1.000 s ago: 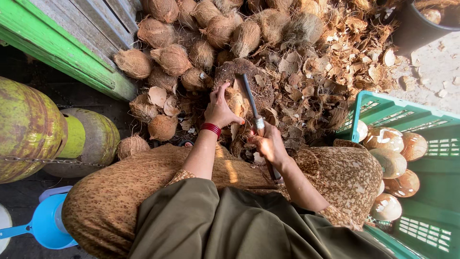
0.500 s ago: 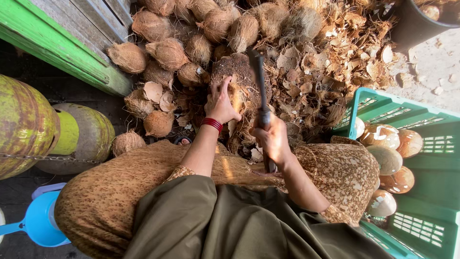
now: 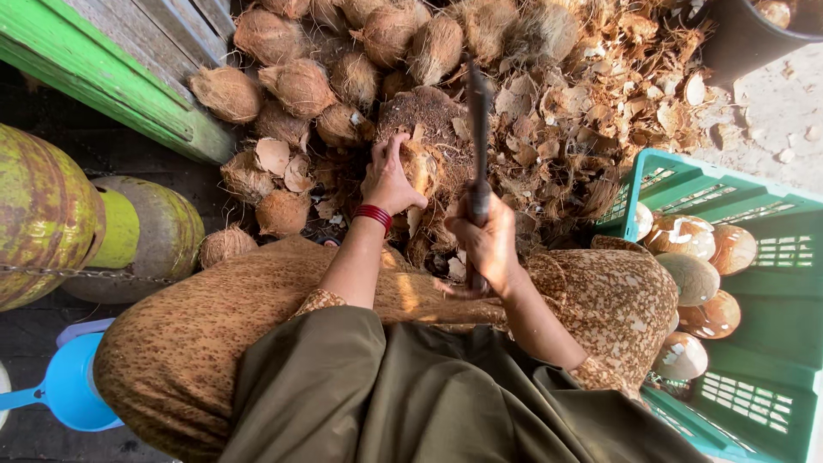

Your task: The person sits on the ground and uses a heavy billhook blade to strip the fibrous husk off coconuts one at a time, rotating each coconut between strikes. Husked coconuts are placed into a green plastic crate beside them, while discarded husks pile on the ground.

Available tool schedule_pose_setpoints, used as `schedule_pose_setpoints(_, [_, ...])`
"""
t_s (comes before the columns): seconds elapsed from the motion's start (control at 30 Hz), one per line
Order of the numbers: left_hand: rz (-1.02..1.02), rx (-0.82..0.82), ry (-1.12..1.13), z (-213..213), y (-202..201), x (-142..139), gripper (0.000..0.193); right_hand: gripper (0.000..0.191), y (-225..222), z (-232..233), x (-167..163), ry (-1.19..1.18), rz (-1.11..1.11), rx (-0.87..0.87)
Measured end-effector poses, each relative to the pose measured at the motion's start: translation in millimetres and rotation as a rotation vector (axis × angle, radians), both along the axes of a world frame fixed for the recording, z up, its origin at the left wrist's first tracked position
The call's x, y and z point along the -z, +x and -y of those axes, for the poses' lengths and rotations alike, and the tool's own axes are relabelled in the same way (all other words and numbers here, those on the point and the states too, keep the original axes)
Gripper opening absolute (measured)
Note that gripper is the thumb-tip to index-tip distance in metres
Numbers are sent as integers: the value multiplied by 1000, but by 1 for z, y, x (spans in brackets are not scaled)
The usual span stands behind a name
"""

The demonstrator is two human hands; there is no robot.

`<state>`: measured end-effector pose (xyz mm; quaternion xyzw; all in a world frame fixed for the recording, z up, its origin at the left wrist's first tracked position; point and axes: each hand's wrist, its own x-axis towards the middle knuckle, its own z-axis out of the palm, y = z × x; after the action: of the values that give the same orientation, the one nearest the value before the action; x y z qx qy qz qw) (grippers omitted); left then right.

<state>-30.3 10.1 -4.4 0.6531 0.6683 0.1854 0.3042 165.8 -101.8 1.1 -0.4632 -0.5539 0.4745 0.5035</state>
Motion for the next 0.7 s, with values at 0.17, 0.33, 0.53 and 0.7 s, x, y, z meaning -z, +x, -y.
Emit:
schedule_pose_setpoints(0.17, [-12,14,-36,-4,3,3,119,26,-13,-7,13,-114,-9,-25])
schedule_pose_setpoints(0.33, [-12,13,-47,-4,-2,3,115,21,-7,-13,3,-591,-97,-32])
schedule_pose_setpoints(0.53, [132,54,43,-2,-18,10,121,21,-7,-10,-11,209,-113,-52])
schedule_pose_setpoints(0.7, [97,57,16,-3,-12,11,117,23,-28,-16,-8,-601,155,-61])
